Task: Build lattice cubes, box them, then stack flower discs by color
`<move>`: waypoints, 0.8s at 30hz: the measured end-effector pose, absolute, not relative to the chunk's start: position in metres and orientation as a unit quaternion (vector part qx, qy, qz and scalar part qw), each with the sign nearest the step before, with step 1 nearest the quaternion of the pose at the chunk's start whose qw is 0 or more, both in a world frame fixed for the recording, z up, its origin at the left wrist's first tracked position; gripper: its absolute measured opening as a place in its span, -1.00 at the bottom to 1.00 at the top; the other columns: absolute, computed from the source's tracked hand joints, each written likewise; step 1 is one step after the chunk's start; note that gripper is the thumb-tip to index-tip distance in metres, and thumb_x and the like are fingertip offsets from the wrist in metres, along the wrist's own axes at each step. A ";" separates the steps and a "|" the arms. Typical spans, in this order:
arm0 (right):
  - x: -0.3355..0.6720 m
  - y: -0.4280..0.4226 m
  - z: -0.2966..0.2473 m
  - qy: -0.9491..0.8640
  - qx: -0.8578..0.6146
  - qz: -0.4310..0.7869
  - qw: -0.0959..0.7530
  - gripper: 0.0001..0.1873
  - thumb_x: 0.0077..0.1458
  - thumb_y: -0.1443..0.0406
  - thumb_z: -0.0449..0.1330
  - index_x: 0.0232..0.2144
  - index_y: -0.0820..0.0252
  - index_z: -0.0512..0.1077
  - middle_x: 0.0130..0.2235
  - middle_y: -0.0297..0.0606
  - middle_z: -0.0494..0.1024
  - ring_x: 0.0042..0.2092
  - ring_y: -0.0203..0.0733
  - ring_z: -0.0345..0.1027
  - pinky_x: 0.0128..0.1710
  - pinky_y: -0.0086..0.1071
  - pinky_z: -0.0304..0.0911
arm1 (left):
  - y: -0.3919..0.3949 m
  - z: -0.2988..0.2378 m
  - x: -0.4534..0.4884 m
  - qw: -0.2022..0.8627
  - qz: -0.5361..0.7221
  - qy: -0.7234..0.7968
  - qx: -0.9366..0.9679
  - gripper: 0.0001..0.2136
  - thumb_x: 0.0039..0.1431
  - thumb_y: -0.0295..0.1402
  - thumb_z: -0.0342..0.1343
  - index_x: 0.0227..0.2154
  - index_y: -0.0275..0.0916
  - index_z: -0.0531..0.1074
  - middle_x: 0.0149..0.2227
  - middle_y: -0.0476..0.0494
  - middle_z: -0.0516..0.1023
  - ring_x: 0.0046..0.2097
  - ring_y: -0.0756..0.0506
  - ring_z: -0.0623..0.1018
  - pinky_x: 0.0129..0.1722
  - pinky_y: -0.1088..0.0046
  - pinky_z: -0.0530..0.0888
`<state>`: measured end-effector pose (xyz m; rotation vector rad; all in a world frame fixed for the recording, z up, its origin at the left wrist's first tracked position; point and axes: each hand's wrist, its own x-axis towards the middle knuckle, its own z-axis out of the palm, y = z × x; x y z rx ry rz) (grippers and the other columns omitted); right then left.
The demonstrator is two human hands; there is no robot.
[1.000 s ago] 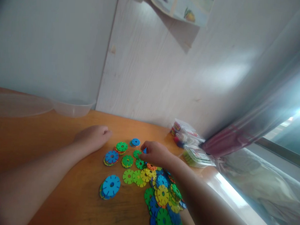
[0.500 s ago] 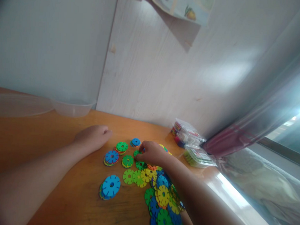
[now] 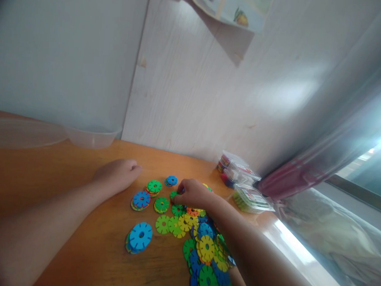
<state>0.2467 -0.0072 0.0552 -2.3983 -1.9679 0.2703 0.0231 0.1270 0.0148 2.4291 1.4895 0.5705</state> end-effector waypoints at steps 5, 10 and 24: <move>0.240 -0.016 0.065 -0.643 -0.754 0.107 0.078 -0.61 -0.07 0.09 0.34 -0.22 0.20 0.50 -0.35 -0.32 0.52 -0.38 -0.28 0.35 -0.48 -0.46 0.09 | 0.127 0.016 0.023 0.113 0.195 0.507 0.832 -0.61 0.20 -0.12 -0.20 -0.34 -0.15 0.52 -0.23 -0.27 0.61 -0.26 -0.25 0.55 -0.45 0.34 0.26; 0.225 -0.027 0.067 -0.672 -0.724 0.126 0.092 -0.63 -0.04 0.16 0.32 -0.17 0.16 0.45 -0.41 -0.41 0.49 -0.43 -0.34 0.29 -0.49 -0.47 0.04 | 0.127 0.016 0.022 0.124 0.191 0.508 0.831 -0.60 0.20 -0.11 -0.19 -0.31 -0.14 0.54 -0.22 -0.28 0.61 -0.23 -0.28 0.56 -0.41 0.32 0.31; 0.231 -0.042 0.083 -0.702 -0.705 0.092 0.037 -0.69 0.02 0.15 0.25 -0.17 0.12 0.47 -0.37 -0.37 0.49 -0.39 -0.29 0.31 -0.44 -0.43 0.05 | 0.127 0.016 0.022 0.119 0.192 0.505 0.833 -0.61 0.20 -0.13 -0.19 -0.32 -0.14 0.54 -0.23 -0.27 0.62 -0.23 -0.27 0.57 -0.42 0.34 0.31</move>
